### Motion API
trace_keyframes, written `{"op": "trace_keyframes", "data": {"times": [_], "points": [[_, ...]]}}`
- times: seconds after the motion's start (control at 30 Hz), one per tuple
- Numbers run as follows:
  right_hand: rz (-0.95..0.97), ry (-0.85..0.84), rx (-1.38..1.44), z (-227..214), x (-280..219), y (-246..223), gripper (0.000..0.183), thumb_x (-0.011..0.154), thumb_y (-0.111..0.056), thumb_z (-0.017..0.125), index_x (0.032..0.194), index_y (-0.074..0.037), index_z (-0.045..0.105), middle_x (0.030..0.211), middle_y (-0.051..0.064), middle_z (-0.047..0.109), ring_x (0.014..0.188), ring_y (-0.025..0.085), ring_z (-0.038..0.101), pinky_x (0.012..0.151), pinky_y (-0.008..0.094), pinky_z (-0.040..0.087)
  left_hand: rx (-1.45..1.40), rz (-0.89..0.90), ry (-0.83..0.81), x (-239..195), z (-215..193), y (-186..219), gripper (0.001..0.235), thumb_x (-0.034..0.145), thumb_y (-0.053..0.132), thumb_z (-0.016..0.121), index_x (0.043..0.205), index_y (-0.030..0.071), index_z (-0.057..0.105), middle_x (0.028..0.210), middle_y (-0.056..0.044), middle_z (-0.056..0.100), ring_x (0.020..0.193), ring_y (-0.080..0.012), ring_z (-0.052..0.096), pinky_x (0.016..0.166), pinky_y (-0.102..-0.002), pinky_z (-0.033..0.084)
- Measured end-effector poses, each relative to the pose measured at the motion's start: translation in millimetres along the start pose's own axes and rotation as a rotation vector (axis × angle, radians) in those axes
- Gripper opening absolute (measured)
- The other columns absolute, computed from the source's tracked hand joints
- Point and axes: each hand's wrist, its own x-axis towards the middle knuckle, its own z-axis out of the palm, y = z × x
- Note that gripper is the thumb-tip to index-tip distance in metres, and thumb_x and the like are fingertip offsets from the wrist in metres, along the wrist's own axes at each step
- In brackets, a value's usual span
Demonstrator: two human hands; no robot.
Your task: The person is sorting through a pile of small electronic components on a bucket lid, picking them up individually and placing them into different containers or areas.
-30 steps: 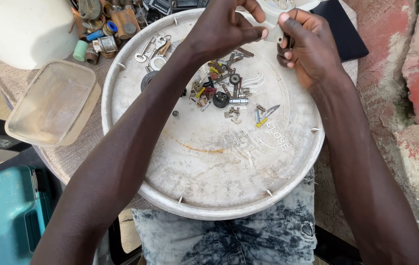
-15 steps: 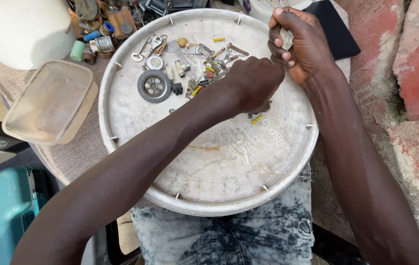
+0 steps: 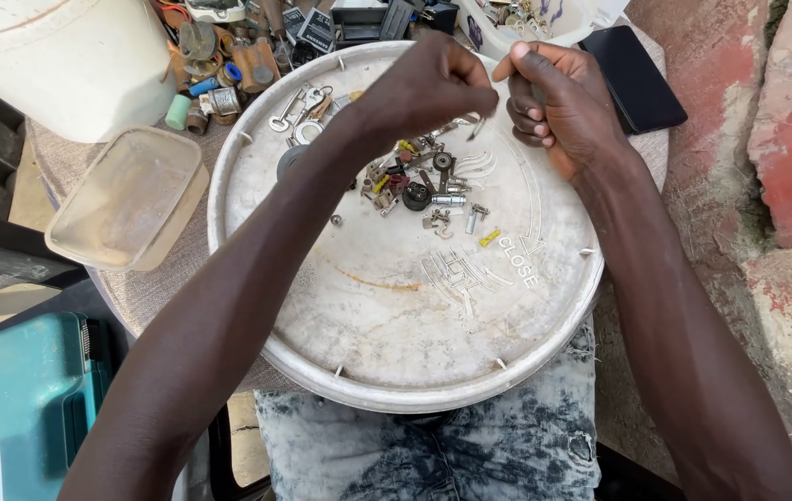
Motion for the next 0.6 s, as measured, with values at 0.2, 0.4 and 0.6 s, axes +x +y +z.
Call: {"op": "trace_keyframes", "data": {"times": [0.2,0.4,0.6], "points": [[0.089,-0.171,-0.071,12.8,13.1,-1.1,0.013,0.095,-0.023,0.068,0.095,-0.011,0.063,0.059,-0.003,0.044,0.040,0.001,0.030,0.037,0.015,0.023,-0.322,-0.085,0.258,-12.3,-10.0,-17.0,0.008,0.082,0.007,0.069,0.076,0.010,0.065,0.052,0.001,0.051,0.041,-0.0071,0.041,0.037,-0.023,0.031],[0.173,-0.211,0.033,7.5,24.1,-2.1,0.008,0.097,-0.014,0.065,0.092,-0.008,0.062,0.063,-0.003,0.043,0.044,0.001,0.032,0.038,0.014,0.025,-0.430,-0.002,0.209,-13.9,-14.9,-22.9,0.004,0.088,0.009,0.064,0.086,0.008,0.068,0.052,0.002,0.040,0.041,-0.0076,0.034,0.038,-0.025,0.033],[0.083,-0.088,0.317,-12.4,40.6,-13.6,0.011,0.091,-0.017,0.060,0.082,-0.013,0.055,0.077,0.004,0.060,0.055,0.009,0.050,0.041,0.018,0.033,-0.243,0.075,0.151,-16.3,-20.6,-15.8,0.015,0.096,0.024,0.062,0.096,0.009,0.067,0.053,0.004,0.046,0.041,-0.0055,0.038,0.037,-0.022,0.040]]}}
